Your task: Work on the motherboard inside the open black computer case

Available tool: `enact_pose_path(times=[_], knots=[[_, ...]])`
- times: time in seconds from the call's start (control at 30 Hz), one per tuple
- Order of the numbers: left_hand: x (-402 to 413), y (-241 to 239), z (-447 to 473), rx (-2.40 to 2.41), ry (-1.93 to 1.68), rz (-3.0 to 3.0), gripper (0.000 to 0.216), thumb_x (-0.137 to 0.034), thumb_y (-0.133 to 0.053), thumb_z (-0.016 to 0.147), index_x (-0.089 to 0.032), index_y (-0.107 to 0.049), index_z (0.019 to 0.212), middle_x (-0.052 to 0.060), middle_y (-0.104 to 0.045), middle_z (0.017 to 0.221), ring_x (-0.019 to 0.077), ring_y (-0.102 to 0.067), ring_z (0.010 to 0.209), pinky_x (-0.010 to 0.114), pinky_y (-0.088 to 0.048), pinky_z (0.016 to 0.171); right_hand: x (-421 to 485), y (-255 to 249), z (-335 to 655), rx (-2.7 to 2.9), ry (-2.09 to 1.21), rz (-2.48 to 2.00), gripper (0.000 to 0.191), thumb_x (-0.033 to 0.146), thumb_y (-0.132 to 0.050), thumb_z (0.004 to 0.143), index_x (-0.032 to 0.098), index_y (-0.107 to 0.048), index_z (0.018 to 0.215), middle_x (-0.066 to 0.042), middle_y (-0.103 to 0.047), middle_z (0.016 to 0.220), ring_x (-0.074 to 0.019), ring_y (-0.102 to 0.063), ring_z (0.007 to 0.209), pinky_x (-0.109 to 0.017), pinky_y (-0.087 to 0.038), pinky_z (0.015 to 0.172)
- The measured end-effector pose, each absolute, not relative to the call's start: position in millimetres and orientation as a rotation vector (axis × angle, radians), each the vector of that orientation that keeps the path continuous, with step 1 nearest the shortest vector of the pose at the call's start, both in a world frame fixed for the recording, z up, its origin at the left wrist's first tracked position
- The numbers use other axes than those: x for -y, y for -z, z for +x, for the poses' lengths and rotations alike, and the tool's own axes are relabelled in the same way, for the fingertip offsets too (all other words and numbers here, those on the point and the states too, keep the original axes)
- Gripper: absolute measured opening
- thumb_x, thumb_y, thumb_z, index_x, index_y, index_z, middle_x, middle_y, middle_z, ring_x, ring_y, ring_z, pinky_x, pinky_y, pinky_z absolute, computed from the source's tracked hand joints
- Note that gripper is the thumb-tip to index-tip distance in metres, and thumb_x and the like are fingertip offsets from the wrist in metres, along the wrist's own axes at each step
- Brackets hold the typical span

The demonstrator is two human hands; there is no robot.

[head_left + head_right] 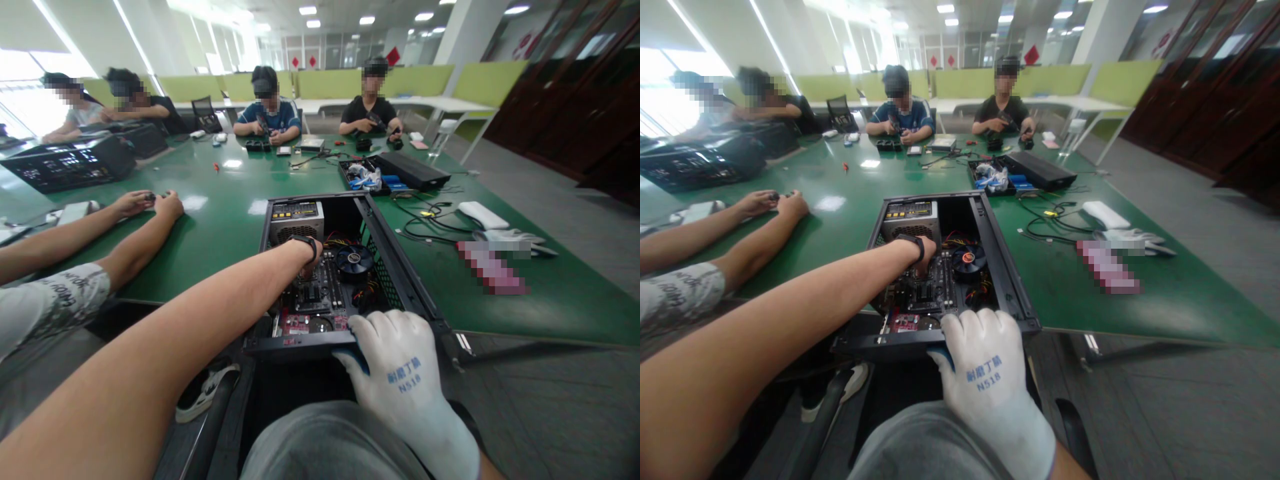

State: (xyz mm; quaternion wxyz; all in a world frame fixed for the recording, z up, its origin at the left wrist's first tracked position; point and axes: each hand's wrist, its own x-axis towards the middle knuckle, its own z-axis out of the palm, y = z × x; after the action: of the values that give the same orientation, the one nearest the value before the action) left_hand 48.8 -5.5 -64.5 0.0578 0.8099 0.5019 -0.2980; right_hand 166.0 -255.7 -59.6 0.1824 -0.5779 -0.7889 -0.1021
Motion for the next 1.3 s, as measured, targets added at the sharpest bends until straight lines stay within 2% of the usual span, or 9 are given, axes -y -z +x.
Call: enact_pose_path(times=[0.23, 0.43, 0.67, 0.9, 1.13, 1.3], knots=[[9, 57, 47, -1.529, 0.879, 2.456, 0.064, -0.041, -0.087, 0.047, -0.016, -0.077, 0.104, 0.012, -0.075, 0.1, 0.0322, -0.065, 0.107, 0.034, -0.046, 0.101, 255, 60, 167, 2.234, 0.296, -1.621, 0.029, 0.043, -0.068, 0.078, 0.023, -0.06, 0.098, -0.003, -0.057, 0.08, -0.0223, -0.043, 0.077, -0.037, -0.021, 0.072], [5, 64, 50, -1.462, 1.01, 2.545, 0.058, -0.042, -0.087, 0.045, -0.018, -0.079, 0.097, 0.009, -0.077, 0.096, 0.0307, -0.068, 0.102, 0.034, -0.049, 0.099, 255, 61, 168, 2.237, 0.34, -1.606, 0.029, 0.043, -0.066, 0.079, 0.022, -0.061, 0.099, -0.004, -0.056, 0.08, -0.0233, -0.043, 0.077, -0.038, -0.021, 0.073], [1, 68, 48, -1.515, 0.813, 2.487, 0.049, -0.04, -0.088, 0.044, -0.014, -0.08, 0.084, 0.013, -0.077, 0.085, 0.034, -0.067, 0.102, 0.039, -0.047, 0.101, 254, 60, 168, 2.23, 0.319, -1.597, 0.029, 0.043, -0.066, 0.079, 0.022, -0.061, 0.097, -0.004, -0.056, 0.078, -0.0221, -0.042, 0.076, -0.037, -0.021, 0.071], [4, 65, 50, -1.411, 1.089, 2.542, 0.047, -0.027, -0.088, 0.045, -0.015, -0.079, 0.089, 0.012, -0.076, 0.099, 0.0317, -0.065, 0.106, 0.035, -0.044, 0.102, 255, 61, 169, 2.237, 0.296, -1.607, 0.03, 0.043, -0.065, 0.08, 0.022, -0.061, 0.1, -0.004, -0.057, 0.081, -0.0233, -0.043, 0.078, -0.038, -0.022, 0.072], [4, 64, 51, -1.42, 1.091, 2.523, 0.053, -0.035, -0.087, 0.049, -0.017, -0.078, 0.098, 0.01, -0.075, 0.104, 0.0311, -0.064, 0.111, 0.035, -0.043, 0.103, 255, 62, 169, 2.24, 0.281, -1.615, 0.031, 0.044, -0.067, 0.079, 0.022, -0.061, 0.1, -0.004, -0.057, 0.081, -0.0231, -0.044, 0.078, -0.038, -0.022, 0.073], [6, 64, 50, -1.422, 1.043, 2.547, 0.055, -0.041, -0.086, 0.048, -0.017, -0.079, 0.096, 0.01, -0.076, 0.098, 0.0328, -0.066, 0.105, 0.037, -0.047, 0.1, 256, 62, 169, 2.235, 0.295, -1.608, 0.03, 0.043, -0.067, 0.078, 0.022, -0.061, 0.098, -0.004, -0.058, 0.081, -0.0226, -0.044, 0.077, -0.037, -0.022, 0.072]])
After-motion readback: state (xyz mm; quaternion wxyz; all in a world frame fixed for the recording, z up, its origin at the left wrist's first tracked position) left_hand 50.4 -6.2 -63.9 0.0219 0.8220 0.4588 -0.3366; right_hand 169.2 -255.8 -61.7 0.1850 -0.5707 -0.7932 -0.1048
